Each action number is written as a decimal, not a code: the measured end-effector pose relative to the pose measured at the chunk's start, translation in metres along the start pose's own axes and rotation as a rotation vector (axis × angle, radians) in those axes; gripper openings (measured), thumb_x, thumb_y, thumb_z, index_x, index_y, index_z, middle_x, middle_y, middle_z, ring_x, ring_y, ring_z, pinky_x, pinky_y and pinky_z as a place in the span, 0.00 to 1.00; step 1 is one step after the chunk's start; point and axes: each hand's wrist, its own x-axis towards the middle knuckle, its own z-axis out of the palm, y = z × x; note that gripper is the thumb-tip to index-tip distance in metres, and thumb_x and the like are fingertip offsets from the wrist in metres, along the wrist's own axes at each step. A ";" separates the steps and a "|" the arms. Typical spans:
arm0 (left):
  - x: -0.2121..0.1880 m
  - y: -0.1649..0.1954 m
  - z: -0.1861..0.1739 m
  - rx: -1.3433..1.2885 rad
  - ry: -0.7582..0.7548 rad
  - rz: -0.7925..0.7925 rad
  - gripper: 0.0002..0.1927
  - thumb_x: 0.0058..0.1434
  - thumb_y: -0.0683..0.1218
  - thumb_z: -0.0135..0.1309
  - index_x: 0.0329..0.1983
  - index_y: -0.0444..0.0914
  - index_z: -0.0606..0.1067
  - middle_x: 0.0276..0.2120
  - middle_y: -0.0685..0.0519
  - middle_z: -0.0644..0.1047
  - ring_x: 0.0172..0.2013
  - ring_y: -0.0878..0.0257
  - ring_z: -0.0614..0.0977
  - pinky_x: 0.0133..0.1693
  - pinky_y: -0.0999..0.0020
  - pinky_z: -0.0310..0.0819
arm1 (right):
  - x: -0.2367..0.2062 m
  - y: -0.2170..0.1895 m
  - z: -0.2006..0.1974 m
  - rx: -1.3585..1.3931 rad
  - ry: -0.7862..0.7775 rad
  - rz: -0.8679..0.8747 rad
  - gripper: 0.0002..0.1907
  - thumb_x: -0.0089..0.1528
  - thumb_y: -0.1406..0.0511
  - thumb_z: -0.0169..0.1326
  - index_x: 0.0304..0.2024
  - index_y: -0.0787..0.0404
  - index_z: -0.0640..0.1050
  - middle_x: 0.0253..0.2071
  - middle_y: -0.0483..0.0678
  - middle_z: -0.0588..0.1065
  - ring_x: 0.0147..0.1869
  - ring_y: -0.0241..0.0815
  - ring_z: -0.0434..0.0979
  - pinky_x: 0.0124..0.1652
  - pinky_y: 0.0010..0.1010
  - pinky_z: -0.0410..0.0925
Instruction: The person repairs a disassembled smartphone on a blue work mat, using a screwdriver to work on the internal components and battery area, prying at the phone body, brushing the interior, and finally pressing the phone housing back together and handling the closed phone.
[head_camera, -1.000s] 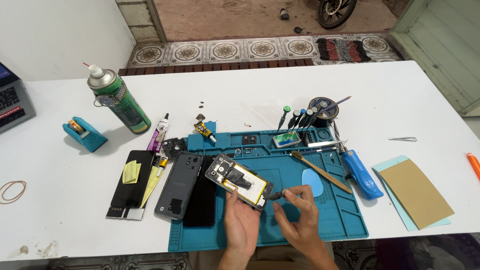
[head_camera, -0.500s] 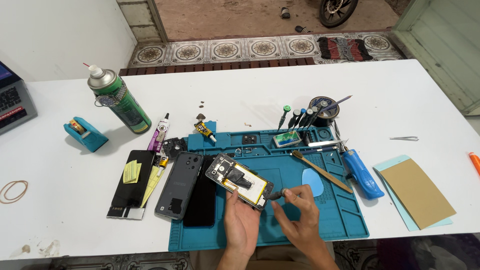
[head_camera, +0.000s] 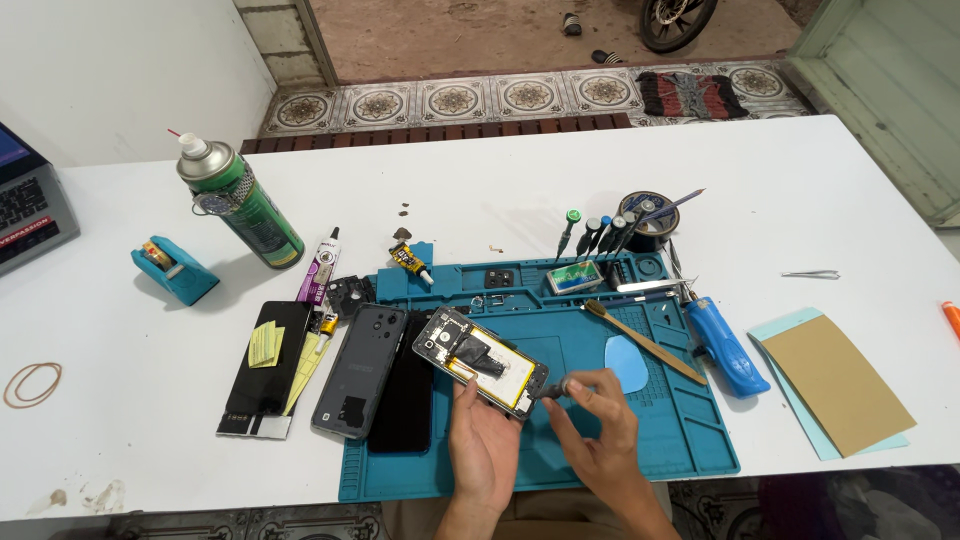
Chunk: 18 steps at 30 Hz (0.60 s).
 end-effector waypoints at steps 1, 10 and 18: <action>0.000 0.000 0.000 0.003 0.006 0.001 0.27 0.68 0.54 0.40 0.69 0.43 0.62 0.60 0.51 0.70 0.61 0.60 0.72 0.59 0.55 0.65 | -0.001 0.001 0.000 -0.041 0.010 0.038 0.35 0.56 0.76 0.67 0.62 0.51 0.70 0.37 0.46 0.75 0.41 0.41 0.75 0.37 0.32 0.67; 0.000 0.001 0.000 0.008 -0.024 0.007 0.26 0.69 0.54 0.39 0.69 0.42 0.61 0.59 0.50 0.71 0.60 0.58 0.72 0.58 0.54 0.65 | 0.004 -0.002 -0.001 0.041 0.000 -0.005 0.36 0.55 0.76 0.66 0.62 0.50 0.69 0.44 0.50 0.79 0.47 0.44 0.77 0.44 0.34 0.68; 0.000 0.001 0.001 0.015 -0.021 0.005 0.26 0.68 0.53 0.39 0.69 0.43 0.61 0.59 0.51 0.70 0.60 0.59 0.71 0.59 0.54 0.65 | 0.003 0.002 0.002 0.079 0.013 -0.032 0.35 0.58 0.78 0.62 0.63 0.51 0.67 0.43 0.50 0.80 0.43 0.43 0.80 0.40 0.32 0.71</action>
